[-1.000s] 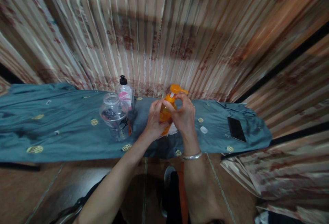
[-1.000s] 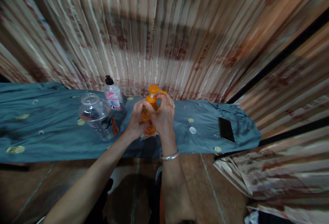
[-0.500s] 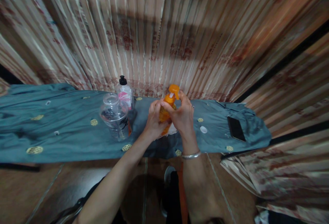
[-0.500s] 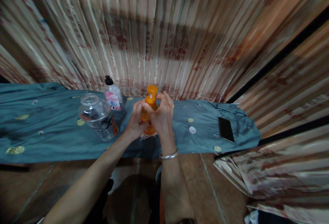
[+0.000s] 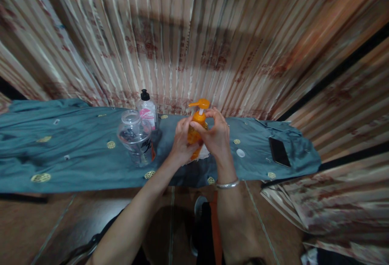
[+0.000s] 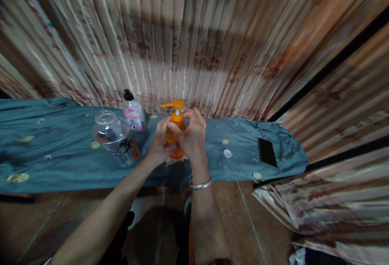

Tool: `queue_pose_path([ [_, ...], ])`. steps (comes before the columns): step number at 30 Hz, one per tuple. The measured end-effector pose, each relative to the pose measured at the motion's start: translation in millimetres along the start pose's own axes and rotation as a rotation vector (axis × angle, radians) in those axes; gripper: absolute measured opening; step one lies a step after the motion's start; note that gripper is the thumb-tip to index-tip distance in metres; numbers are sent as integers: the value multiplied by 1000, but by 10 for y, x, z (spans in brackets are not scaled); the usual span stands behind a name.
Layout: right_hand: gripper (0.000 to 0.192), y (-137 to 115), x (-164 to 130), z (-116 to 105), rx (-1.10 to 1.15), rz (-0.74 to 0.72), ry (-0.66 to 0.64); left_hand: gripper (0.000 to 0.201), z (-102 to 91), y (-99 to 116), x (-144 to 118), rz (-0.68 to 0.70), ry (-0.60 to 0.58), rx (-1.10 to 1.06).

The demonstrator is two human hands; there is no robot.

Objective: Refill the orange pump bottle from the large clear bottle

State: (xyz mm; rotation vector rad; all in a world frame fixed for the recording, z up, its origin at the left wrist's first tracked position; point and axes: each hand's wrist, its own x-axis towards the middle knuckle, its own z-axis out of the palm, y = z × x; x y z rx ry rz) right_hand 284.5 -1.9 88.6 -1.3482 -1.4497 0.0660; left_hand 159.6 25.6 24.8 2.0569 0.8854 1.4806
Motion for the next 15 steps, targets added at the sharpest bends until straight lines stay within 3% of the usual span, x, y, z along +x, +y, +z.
queue_pose_path([
  [2, 46, 16, 12, -52, 59, -29, -82, 73, 8, 5, -1, 2, 4, -1],
  [6, 30, 47, 32, -115, 159, -132, -230, 72, 26, 26, 1, -2, 14, -1],
  [8, 25, 32, 21, -71, 124, -117, -188, 72, 21, 31, 2, -7, 13, 0],
  [12, 33, -32, -22, 61, -26, -10, 26, 70, -5, 28, 2, -14, 3, 2],
  [15, 45, -38, -21, 46, 13, -2, -4, 70, -11, 32, -1, -11, 0, 3],
])
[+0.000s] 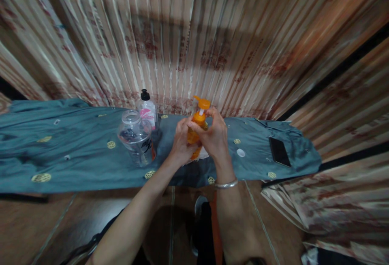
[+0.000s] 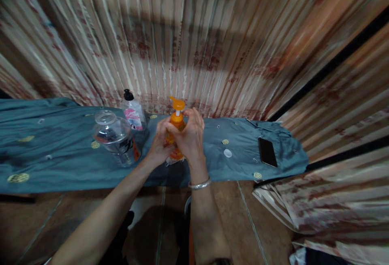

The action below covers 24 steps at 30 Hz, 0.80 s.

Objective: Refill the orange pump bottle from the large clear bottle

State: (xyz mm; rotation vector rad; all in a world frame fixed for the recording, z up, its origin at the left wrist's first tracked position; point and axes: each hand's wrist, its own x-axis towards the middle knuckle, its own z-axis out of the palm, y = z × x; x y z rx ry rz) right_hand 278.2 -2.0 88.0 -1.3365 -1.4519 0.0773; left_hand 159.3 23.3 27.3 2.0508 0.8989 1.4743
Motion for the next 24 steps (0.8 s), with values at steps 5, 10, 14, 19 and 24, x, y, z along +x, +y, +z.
queue_pose_path([
  [5, 31, 58, 48, -131, 166, -126, -260, 72, 20, 8, -8, 8, 8, 2],
  [10, 34, 34, 26, -23, 2, -29, -38, 69, 13, -12, -11, 35, 10, 3],
  [14, 48, 29, 22, -42, 31, -7, -52, 70, 12, -19, -18, 56, 11, 1],
  [19, 31, 75, 55, -159, 173, -103, -272, 74, 37, -35, -24, 61, 21, 1],
  [24, 35, 38, 36, -47, -27, -5, -34, 72, 32, -60, -27, 60, 21, 4],
])
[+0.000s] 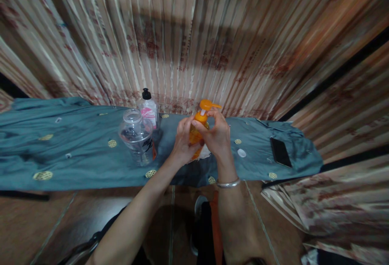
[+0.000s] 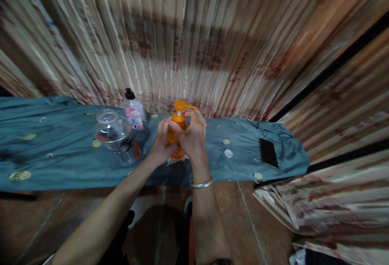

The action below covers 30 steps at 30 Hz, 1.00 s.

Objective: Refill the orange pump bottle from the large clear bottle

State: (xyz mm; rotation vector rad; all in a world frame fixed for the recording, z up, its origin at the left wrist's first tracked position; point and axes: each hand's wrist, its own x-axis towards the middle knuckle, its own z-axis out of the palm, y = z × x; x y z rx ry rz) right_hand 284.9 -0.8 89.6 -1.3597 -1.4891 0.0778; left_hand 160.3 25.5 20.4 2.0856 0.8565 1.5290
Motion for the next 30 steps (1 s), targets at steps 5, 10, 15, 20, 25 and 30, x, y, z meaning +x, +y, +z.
queue_pose_path([
  [5, 40, 17, 7, -65, 121, -89, -137, 73, 11, 14, -2, -4, 4, -1],
  [10, 31, 55, 12, -59, 119, -82, -143, 74, 5, 34, 5, -24, -2, -3],
  [15, 54, 22, -16, 59, -35, 6, 50, 71, -27, 39, 9, -24, -14, -10],
  [20, 48, 86, 0, -51, 146, -118, -184, 74, -18, 51, 11, -26, -15, -14],
  [25, 41, 57, -5, -8, 56, -61, -84, 71, -13, 46, 18, -36, -8, -8],
  [30, 56, 22, -26, 78, -9, 18, 29, 68, -31, 37, 17, -26, -14, -13],
])
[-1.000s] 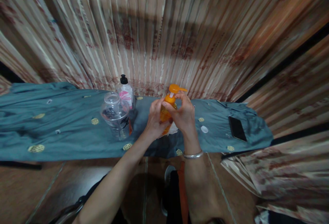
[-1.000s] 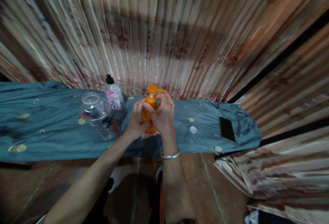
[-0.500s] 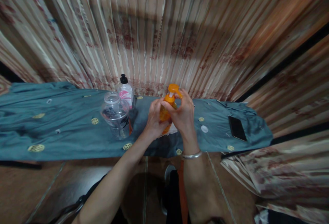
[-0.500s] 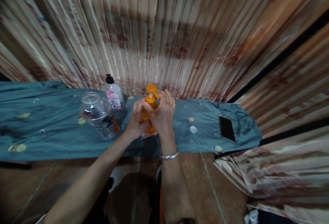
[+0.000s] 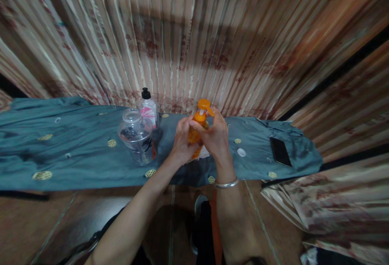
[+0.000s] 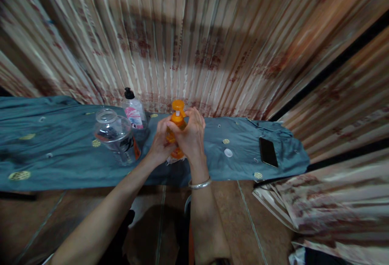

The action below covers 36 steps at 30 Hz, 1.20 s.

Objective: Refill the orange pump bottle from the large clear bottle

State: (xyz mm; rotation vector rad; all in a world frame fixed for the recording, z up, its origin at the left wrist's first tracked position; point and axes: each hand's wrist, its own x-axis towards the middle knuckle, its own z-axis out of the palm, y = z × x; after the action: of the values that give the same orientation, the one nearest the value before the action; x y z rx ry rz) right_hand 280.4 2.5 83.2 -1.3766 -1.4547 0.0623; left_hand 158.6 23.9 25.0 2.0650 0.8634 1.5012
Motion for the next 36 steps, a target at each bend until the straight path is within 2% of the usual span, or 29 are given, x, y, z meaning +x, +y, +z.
queue_pose_path([
  [3, 58, 44, 13, -72, 128, -48, -125, 73, 6, 9, -5, -1, -2, -6],
  [6, 40, 75, 33, -131, 212, -116, -237, 74, 19, 19, -6, -3, 3, -10],
  [8, 35, 68, 37, -116, 178, -101, -205, 74, 20, 21, -5, -7, 6, -12],
  [13, 38, -3, 7, 19, -10, -68, -22, 70, -5, 14, 4, -17, 5, -17],
  [21, 36, -90, -43, 70, -52, 1, 36, 68, 3, 41, 14, -44, 10, -42],
  [25, 43, -105, -55, 75, -39, 10, 28, 71, -23, 55, 20, -76, 18, -54],
  [29, 57, 109, -22, -33, 121, 18, -49, 79, -87, 45, 31, -140, 53, -67],
  [31, 52, 321, -4, -91, 126, 68, -40, 80, -117, 32, 32, -177, 69, -76],
  [33, 47, 557, -14, -112, -62, 152, -101, 79, -136, 19, 26, -210, 75, -94],
  [35, 45, 771, -70, -81, -407, 278, -308, 80, -141, 11, 14, -238, 68, -123],
  [36, 45, 859, -114, -49, -456, 310, -356, 81, -140, 10, 8, -250, 62, -141],
])
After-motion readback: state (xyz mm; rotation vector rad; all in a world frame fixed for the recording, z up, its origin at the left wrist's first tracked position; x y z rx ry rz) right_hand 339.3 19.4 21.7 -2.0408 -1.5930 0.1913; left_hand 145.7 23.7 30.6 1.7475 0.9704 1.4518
